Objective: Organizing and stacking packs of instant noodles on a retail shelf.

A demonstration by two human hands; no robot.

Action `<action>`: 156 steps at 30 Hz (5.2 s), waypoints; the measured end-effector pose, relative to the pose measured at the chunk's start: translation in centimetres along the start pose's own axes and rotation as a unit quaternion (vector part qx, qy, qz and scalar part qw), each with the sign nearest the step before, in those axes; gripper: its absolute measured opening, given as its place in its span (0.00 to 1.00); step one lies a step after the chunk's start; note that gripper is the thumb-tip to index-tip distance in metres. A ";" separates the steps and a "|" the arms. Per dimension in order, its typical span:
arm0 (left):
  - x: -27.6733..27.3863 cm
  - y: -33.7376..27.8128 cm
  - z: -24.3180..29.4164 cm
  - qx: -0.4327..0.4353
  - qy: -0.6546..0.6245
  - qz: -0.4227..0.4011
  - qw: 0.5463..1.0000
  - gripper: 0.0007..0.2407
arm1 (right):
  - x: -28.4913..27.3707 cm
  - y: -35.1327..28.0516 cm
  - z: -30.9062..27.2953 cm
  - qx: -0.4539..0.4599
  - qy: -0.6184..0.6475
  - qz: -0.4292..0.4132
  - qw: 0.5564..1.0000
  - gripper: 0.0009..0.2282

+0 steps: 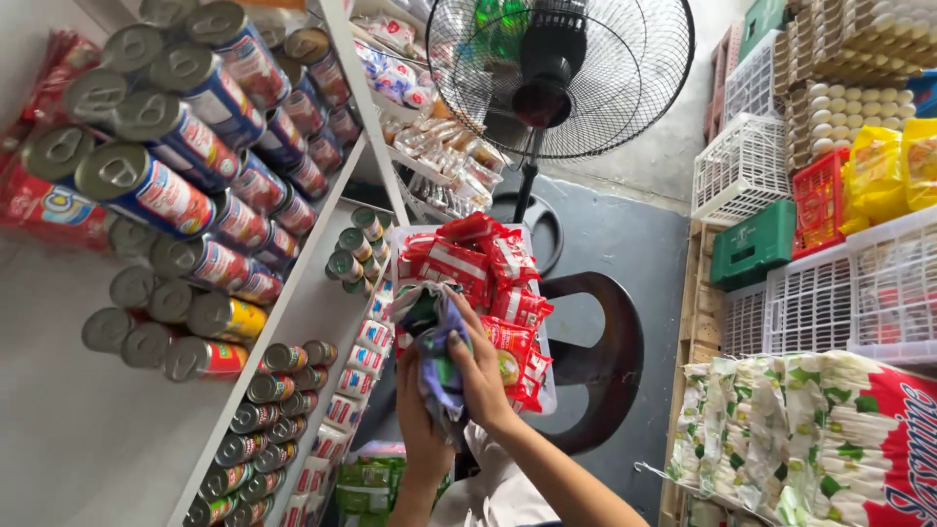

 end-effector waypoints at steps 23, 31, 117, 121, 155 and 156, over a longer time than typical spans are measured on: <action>-3.2 -1.0 -0.8 -0.234 -0.277 -0.036 0.931 0.11 | -9.3 -3.4 4.6 0.167 0.158 0.054 0.972 0.16; -3.1 0.4 3.4 -0.336 -0.223 -0.043 0.914 0.24 | -6.4 -5.3 -4.4 -0.136 -0.142 0.095 0.976 0.17; -20.7 0.4 16.0 -0.050 -0.253 0.054 0.965 0.30 | 4.8 -0.5 -19.1 -0.540 -0.357 -0.132 0.751 0.25; -24.7 2.4 21.7 -0.057 -0.191 0.063 0.978 0.29 | 7.7 1.5 -23.1 -0.614 -0.311 -0.112 0.716 0.21; -36.9 42.4 20.4 0.096 0.368 0.202 0.902 0.07 | 33.6 38.6 -31.4 -0.646 -0.534 -0.103 0.536 0.19; -36.7 42.2 21.1 0.077 0.398 0.194 0.893 0.07 | 34.1 38.9 -31.2 -0.618 -0.565 -0.113 0.535 0.19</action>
Point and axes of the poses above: each hand's wrist, its own y-axis towards the middle knuckle, its own x-axis out of the palm, z = x × y, the point moved 1 cm from there along y, towards the middle knuckle, and after that the axes turned 2 degrees about y, right-handed, at the moved point
